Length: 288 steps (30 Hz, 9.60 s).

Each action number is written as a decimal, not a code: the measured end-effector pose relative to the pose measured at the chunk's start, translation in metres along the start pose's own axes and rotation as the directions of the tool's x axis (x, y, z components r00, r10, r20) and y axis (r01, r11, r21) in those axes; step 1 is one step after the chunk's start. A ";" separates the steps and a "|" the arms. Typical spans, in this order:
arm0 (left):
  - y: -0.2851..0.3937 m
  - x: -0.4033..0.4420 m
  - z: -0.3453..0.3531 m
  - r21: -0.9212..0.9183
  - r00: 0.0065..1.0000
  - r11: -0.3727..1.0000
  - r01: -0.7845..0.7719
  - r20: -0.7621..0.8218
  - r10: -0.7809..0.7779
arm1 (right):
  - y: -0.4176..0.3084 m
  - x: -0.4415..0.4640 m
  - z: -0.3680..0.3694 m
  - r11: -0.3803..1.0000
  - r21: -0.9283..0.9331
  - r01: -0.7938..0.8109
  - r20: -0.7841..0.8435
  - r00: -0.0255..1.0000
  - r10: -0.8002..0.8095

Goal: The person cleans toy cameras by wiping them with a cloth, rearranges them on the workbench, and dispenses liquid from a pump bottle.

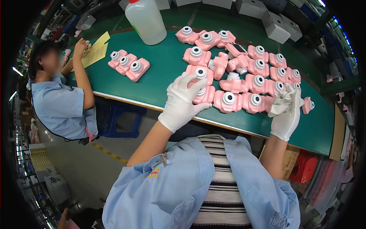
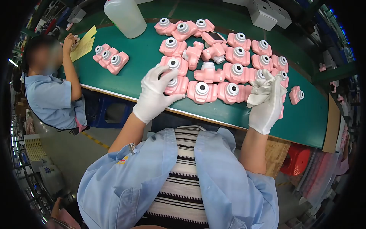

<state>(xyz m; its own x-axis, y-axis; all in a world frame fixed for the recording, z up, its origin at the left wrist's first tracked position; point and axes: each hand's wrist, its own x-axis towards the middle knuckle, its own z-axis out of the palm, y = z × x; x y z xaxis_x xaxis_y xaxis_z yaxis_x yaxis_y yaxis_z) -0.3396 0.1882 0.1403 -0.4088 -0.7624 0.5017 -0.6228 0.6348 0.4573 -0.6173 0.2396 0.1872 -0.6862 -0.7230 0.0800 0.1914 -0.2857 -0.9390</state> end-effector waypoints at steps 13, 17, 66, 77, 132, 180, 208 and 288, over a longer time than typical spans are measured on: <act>-0.030 -0.018 -0.017 0.184 0.955 0.949 0.255 -0.202 -0.218 | 0.021 -0.007 0.004 0.989 -0.102 0.106 0.230 0.970 -0.080; -0.066 -0.019 -0.032 0.320 0.912 0.884 0.340 -0.342 -0.227 | 0.020 -0.007 0.002 0.982 -0.161 0.102 0.246 0.967 -0.060; -0.018 0.036 0.003 0.156 1.000 0.987 0.027 0.004 -0.028 | 0.014 -0.018 0.021 0.985 -0.165 -0.056 0.341 0.934 0.110; -0.091 0.021 -0.031 0.455 0.893 0.785 0.420 -0.361 -0.269 | 0.016 -0.018 0.028 0.982 -0.182 -0.053 0.350 0.930 0.115; -0.068 0.069 0.010 -0.030 0.988 0.999 -0.018 0.151 0.023 | 0.023 -0.021 0.027 0.991 -0.110 -0.077 0.436 0.892 0.117; 0.070 0.063 -0.004 -0.860 0.836 0.072 0.505 0.466 -0.289 | -0.033 -0.008 0.064 0.986 -0.022 -0.164 0.704 0.698 0.131; 0.067 0.060 -0.012 -0.896 0.899 -0.276 0.349 0.403 -0.174 | -0.037 0.018 0.091 0.860 -0.494 0.128 0.747 0.569 0.344; -0.045 0.038 -0.057 -0.960 0.942 -0.273 0.071 0.154 -0.298 | 0.012 0.013 0.171 0.912 -0.241 -0.332 0.829 0.419 0.371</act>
<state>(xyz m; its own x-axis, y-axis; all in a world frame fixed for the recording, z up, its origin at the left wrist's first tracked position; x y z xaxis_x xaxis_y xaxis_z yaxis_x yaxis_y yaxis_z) -0.2890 0.1375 0.1805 -0.3025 -0.9266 0.2232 0.7809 -0.1067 0.6155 -0.5039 0.1190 0.2340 0.3652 -0.9302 -0.0378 0.2334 0.1308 -0.9636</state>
